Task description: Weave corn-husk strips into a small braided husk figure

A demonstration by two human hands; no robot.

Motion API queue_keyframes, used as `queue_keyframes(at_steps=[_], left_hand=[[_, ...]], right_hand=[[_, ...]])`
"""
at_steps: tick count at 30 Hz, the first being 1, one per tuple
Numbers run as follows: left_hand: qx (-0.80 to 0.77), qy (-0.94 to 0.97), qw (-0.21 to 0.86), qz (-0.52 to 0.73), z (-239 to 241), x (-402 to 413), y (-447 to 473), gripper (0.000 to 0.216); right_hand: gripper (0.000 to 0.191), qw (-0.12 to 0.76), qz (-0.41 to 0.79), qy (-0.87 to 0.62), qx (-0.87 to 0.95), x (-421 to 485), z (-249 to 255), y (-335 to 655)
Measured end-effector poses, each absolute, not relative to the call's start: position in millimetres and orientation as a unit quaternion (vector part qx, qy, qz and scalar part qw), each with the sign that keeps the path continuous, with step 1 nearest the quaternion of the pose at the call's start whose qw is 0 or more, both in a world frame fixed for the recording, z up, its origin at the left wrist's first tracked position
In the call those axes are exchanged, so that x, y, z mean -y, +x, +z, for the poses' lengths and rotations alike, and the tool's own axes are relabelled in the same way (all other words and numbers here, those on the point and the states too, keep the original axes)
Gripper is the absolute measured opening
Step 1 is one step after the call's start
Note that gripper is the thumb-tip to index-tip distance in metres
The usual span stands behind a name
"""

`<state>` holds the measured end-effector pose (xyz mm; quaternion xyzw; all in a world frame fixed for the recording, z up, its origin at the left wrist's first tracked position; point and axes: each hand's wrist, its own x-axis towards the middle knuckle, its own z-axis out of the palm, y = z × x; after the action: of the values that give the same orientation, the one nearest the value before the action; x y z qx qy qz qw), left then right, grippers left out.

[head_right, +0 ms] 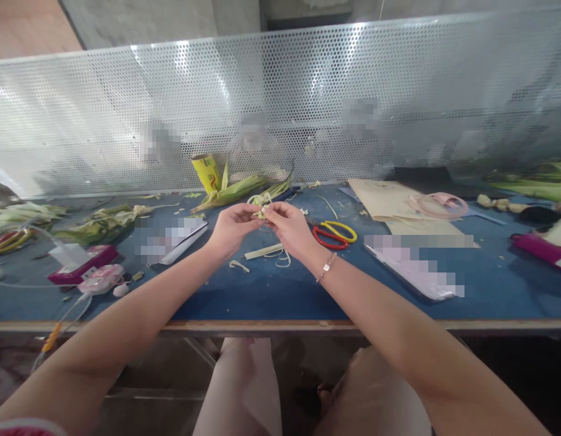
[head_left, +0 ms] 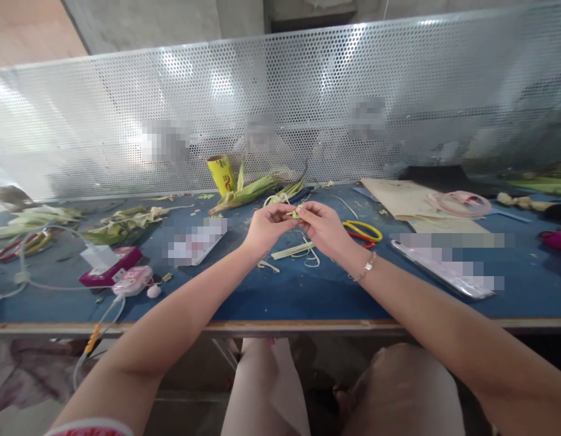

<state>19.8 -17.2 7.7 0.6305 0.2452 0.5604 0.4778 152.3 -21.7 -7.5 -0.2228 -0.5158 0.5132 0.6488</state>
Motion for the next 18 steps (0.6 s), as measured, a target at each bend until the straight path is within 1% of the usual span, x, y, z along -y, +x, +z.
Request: queue_keyframes(at_steps=[8, 18], left_hand=[[-0.246, 0.614, 0.508, 0.552, 5.9, 17.2, 21.7, 0.029], [-0.303, 0.608, 0.494, 0.543, 6.0, 19.6, 23.4, 0.041]], right_hand=[[0.023, 0.673, 0.482, -0.24, 0.507, 22.1, -7.0, 149.3], [0.018, 0.688, 0.487, -0.226, 0.489, 22.7, -6.5, 148.6]])
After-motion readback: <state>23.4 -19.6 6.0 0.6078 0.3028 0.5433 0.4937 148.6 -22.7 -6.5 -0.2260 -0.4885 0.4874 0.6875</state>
